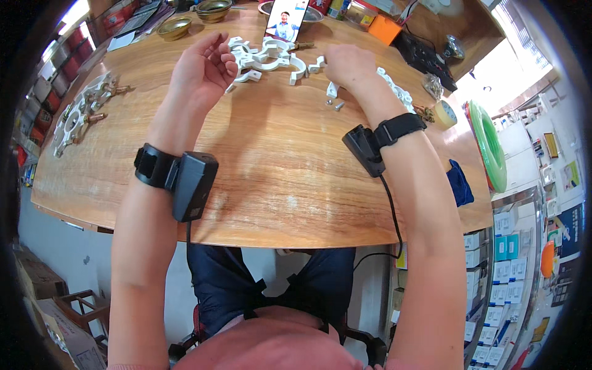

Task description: The person assembles white plastic pipe clamps by hand, inserting metal screws through the pre-drilled holes in each clamp piece and threading them into the corresponding nuts to secure the components together.

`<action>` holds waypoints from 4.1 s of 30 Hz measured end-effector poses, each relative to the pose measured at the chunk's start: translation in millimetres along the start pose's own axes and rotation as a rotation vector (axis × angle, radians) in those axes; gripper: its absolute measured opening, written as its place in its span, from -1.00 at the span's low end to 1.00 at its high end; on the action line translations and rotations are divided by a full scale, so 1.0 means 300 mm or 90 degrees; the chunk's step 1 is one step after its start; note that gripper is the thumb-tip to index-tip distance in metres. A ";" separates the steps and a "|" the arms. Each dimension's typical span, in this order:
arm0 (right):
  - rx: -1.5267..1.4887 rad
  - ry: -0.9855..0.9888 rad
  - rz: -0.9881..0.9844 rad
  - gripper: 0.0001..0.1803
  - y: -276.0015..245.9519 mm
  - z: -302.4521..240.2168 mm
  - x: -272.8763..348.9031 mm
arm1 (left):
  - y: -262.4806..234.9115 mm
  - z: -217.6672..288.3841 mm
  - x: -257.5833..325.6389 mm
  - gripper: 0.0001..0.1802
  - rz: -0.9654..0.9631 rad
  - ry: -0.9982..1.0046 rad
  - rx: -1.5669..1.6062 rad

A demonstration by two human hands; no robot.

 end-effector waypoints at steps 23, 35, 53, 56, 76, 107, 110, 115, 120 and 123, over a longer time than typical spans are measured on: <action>-0.045 -0.053 -0.017 -0.78 -0.049 0.145 -0.121 | -0.042 0.005 -0.029 -0.81 0.001 0.015 0.031; -0.025 -0.128 -0.062 -0.67 0.104 -0.047 -0.310 | -0.027 -0.004 0.000 -0.78 0.053 0.039 -0.003; -0.034 -0.084 0.282 -0.87 0.000 0.095 0.000 | 0.031 -0.065 0.044 -0.76 0.036 0.046 -0.231; -0.183 -0.057 0.306 -0.87 -0.068 0.058 0.166 | 0.043 -0.076 0.069 -0.69 -0.019 0.039 -0.328; -0.802 0.026 0.239 -0.52 -0.060 -0.022 0.353 | 0.031 -0.108 0.092 -0.61 -0.047 -0.103 -0.286; -1.129 0.196 -0.283 -0.70 0.236 0.087 -0.459 | 0.046 0.322 -0.245 -0.56 0.110 0.031 -0.612; -1.192 0.175 -0.264 -0.70 0.256 0.071 -0.483 | 0.035 0.306 -0.281 -0.55 0.108 0.017 -0.632; -1.188 0.204 -0.282 -0.78 0.250 0.049 -0.487 | 0.030 0.278 -0.304 -0.54 0.137 0.015 -0.658; -1.204 0.187 -0.266 -0.77 0.247 0.060 -0.490 | 0.005 0.280 -0.337 -0.52 0.094 -0.029 -0.689; -1.224 0.122 -0.183 -0.73 0.200 0.081 -0.478 | -0.005 0.265 -0.347 -0.53 0.095 -0.016 -0.673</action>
Point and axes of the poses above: each hand's wrist, its own x-axis away from the middle knuckle, its own y-axis out of the palm, z = x × y, the point moved 2 cm from there along -x, towards the middle knuckle, and after that the axes turned 14 degrees about x, right-handed, at the moved point
